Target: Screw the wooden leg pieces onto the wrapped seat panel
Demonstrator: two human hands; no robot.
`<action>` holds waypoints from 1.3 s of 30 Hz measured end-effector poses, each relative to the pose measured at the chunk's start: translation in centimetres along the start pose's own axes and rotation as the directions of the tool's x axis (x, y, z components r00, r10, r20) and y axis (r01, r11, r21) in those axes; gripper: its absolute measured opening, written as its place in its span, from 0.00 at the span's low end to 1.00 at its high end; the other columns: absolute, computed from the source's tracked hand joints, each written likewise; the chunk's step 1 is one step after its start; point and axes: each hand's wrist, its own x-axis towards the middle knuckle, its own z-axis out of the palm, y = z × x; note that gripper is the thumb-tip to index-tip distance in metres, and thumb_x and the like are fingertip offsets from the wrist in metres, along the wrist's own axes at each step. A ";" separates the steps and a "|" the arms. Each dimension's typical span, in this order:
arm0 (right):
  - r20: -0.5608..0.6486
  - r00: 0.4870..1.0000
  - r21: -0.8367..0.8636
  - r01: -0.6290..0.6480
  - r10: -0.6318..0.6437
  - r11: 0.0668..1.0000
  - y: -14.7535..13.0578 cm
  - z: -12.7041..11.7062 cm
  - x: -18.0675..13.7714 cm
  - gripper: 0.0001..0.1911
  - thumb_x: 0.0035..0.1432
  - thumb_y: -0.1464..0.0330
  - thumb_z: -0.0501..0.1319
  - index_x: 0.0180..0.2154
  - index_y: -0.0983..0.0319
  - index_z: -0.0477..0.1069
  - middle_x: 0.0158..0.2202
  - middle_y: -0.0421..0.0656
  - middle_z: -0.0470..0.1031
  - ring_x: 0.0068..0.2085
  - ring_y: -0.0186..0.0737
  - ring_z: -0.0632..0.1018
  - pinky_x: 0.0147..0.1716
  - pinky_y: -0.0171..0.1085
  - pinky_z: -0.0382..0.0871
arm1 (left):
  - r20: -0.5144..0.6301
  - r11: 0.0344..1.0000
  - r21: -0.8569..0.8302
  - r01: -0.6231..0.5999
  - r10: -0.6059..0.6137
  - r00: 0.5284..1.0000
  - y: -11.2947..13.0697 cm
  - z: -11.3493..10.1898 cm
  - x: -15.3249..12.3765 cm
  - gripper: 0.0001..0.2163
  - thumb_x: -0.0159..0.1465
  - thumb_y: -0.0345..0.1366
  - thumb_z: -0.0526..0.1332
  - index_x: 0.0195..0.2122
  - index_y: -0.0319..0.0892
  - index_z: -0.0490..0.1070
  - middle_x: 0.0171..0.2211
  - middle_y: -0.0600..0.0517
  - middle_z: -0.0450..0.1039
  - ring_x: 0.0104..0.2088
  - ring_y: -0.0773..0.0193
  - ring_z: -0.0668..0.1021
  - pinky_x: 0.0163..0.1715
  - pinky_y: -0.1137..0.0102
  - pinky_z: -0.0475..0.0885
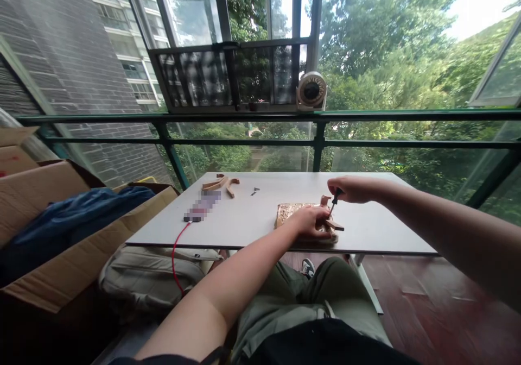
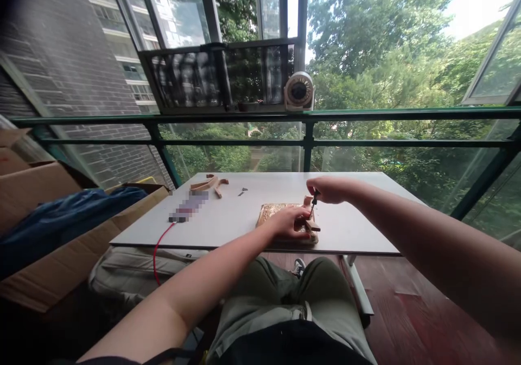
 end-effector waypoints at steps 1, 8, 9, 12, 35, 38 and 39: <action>-0.001 1.000 -0.005 0.001 -0.001 1.000 -0.1 0.0 0.3 0.07 0.53 0.74 0.58 0.37 0.62 0.67 0.32 0.43 0.73 0.29 0.34 0.66 0.26 0.33 0.54 | -0.001 1.000 0.001 0.004 -0.004 1.000 0.1 0.0 0.0 0.20 0.55 0.50 0.68 0.43 0.43 0.74 0.43 0.46 0.79 0.43 0.53 0.79 0.46 0.63 0.71; -0.004 0.998 -0.052 0.068 -0.068 0.996 -1.2 -0.1 0.8 0.11 0.48 0.79 0.58 0.34 0.62 0.66 0.35 0.44 0.73 0.30 0.35 0.66 0.28 0.33 0.55 | -0.018 1.000 -0.009 0.006 -0.006 1.000 0.2 0.3 0.1 0.18 0.55 0.47 0.68 0.42 0.42 0.74 0.41 0.48 0.78 0.40 0.57 0.78 0.43 0.67 0.70; -0.007 0.996 -0.062 0.084 -0.085 0.994 -1.4 -0.2 0.7 0.11 0.47 0.80 0.58 0.34 0.62 0.66 0.36 0.44 0.73 0.31 0.35 0.67 0.29 0.33 0.56 | -0.023 1.000 -0.009 0.007 -0.008 1.000 0.3 0.3 0.1 0.17 0.55 0.46 0.68 0.42 0.42 0.74 0.40 0.48 0.79 0.40 0.57 0.78 0.43 0.67 0.71; -0.010 0.993 -0.089 0.116 -0.117 0.989 -1.9 -0.1 0.3 0.12 0.48 0.81 0.57 0.36 0.63 0.66 0.39 0.45 0.73 0.34 0.35 0.68 0.30 0.32 0.57 | -0.044 1.000 -0.007 0.016 -0.016 0.999 0.5 0.3 0.1 0.14 0.55 0.43 0.68 0.39 0.44 0.75 0.37 0.50 0.78 0.38 0.58 0.78 0.42 0.68 0.71; 0.192 0.980 -0.159 -0.012 0.042 0.987 -2.4 -1.8 1.1 0.13 0.63 0.66 0.61 0.46 0.66 0.73 0.42 0.46 0.77 0.40 0.41 0.76 0.38 0.39 0.70 | -0.085 1.000 -0.005 0.008 -0.009 0.996 0.0 0.9 0.4 0.18 0.59 0.44 0.65 0.50 0.45 0.73 0.48 0.48 0.76 0.48 0.54 0.77 0.50 0.63 0.70; 0.165 0.986 -0.126 0.025 -0.004 0.992 -2.4 -1.5 1.3 0.11 0.57 0.70 0.62 0.43 0.65 0.74 0.38 0.45 0.77 0.35 0.37 0.72 0.32 0.35 0.61 | -0.085 1.000 0.002 -0.003 0.003 0.996 0.2 0.7 0.3 0.16 0.59 0.43 0.65 0.47 0.44 0.73 0.47 0.48 0.76 0.47 0.55 0.77 0.49 0.64 0.71; 0.159 0.987 -0.119 0.035 -0.016 0.992 -2.5 -1.4 1.4 0.10 0.55 0.71 0.62 0.42 0.64 0.74 0.38 0.44 0.77 0.34 0.36 0.71 0.31 0.34 0.60 | -0.085 1.000 0.006 -0.007 0.007 0.996 0.3 0.7 0.3 0.15 0.59 0.43 0.65 0.46 0.44 0.74 0.46 0.47 0.77 0.46 0.55 0.78 0.48 0.64 0.71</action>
